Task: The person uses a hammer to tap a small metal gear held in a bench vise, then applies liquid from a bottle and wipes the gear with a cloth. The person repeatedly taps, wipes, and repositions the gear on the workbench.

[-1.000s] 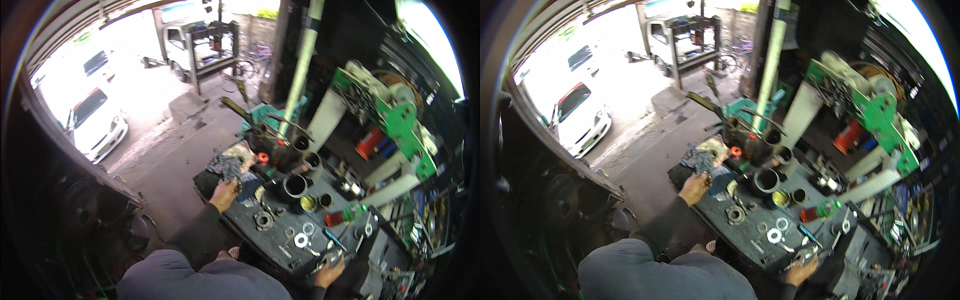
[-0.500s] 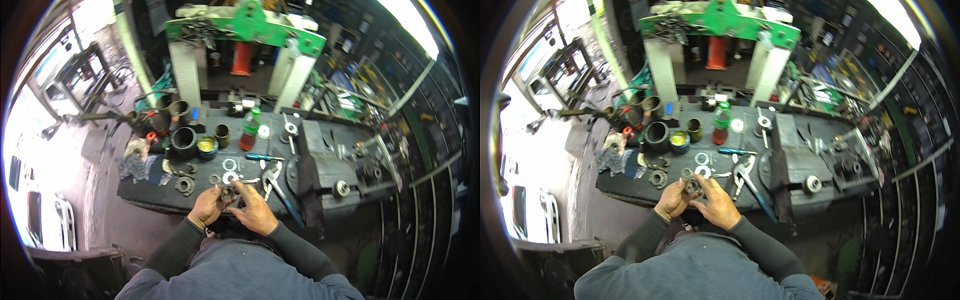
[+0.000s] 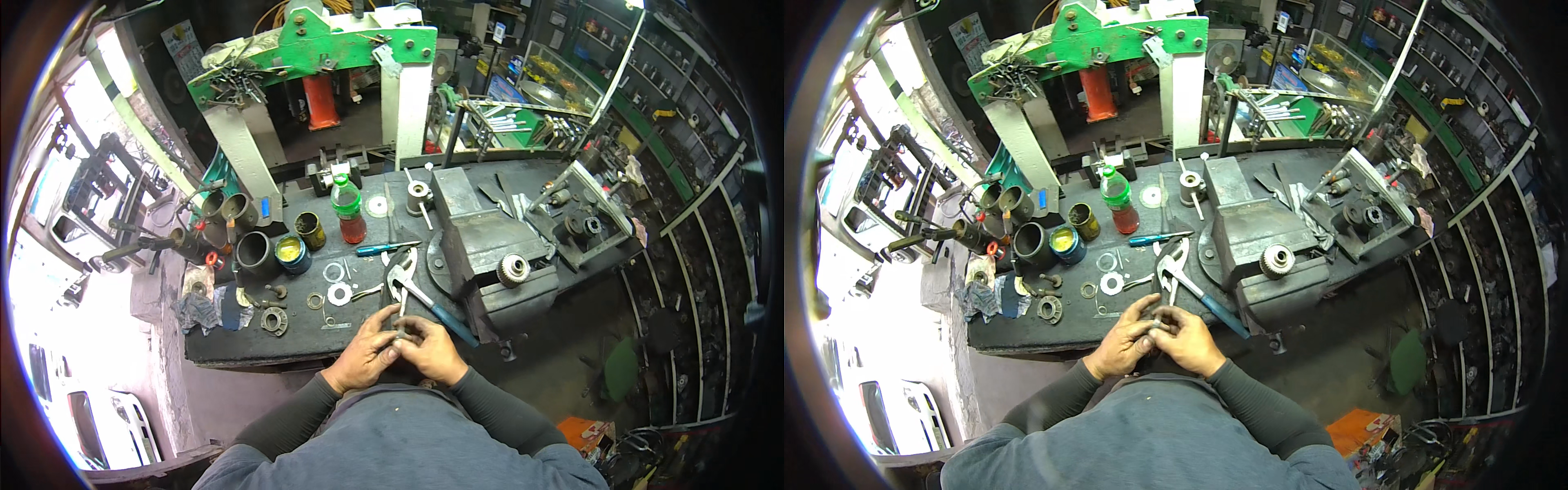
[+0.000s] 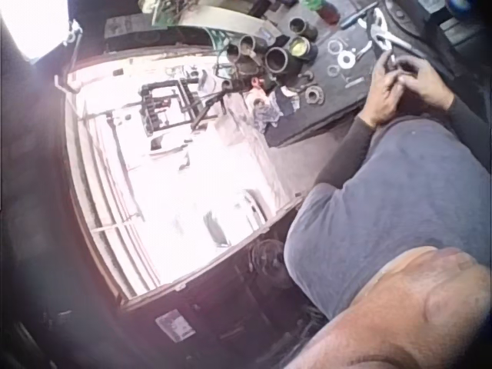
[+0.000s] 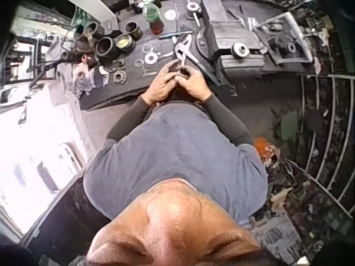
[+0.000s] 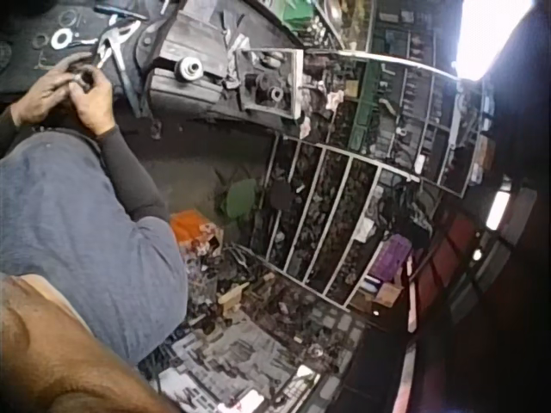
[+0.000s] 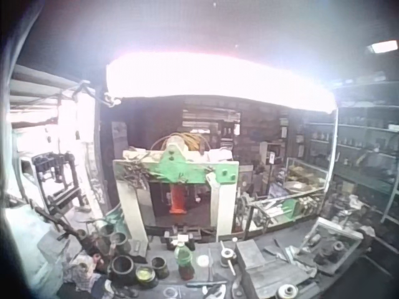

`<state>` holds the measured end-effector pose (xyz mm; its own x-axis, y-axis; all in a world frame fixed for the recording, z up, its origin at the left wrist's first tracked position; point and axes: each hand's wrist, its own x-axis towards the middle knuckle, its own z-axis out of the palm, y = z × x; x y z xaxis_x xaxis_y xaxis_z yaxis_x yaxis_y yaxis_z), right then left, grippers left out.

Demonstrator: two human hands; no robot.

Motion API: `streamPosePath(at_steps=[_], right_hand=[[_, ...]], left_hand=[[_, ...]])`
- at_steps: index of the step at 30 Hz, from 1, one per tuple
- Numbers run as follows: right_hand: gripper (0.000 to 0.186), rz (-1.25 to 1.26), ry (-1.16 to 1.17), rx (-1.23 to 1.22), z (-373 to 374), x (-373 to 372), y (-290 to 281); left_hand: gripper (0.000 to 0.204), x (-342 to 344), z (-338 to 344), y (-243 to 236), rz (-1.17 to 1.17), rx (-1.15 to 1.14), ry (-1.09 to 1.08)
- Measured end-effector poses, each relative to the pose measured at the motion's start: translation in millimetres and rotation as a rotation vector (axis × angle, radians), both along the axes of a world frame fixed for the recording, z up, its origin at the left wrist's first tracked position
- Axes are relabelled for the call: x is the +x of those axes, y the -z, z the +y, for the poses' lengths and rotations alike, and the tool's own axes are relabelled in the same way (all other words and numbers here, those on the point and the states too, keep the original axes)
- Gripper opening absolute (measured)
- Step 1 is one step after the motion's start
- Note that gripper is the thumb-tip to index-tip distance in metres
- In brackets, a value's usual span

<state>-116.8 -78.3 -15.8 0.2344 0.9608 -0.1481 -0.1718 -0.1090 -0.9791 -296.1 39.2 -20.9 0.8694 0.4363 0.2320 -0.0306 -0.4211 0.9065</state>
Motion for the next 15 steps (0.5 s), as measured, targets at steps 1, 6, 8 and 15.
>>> streamPosePath(at_steps=[1,6,8,15], right_hand=[[0.047,0.289,-0.023,-0.049,-2,2,3],[0.04,0.246,0.064,-0.003,9,1,10],[0.028,0.05,0.119,-0.019,17,0,3],[0.029,0.11,-0.014,-0.095,25,-8,-16]], left_hand=[[0.06,0,-1,4,-0.059,-0.152,0.012],[0.042,6,-4,-1,-0.037,-0.135,-0.092],[0.036,2,-5,-5,0.0,-0.09,-0.202],[0.031,-24,9,-7,-0.111,-1.067,-0.153]])
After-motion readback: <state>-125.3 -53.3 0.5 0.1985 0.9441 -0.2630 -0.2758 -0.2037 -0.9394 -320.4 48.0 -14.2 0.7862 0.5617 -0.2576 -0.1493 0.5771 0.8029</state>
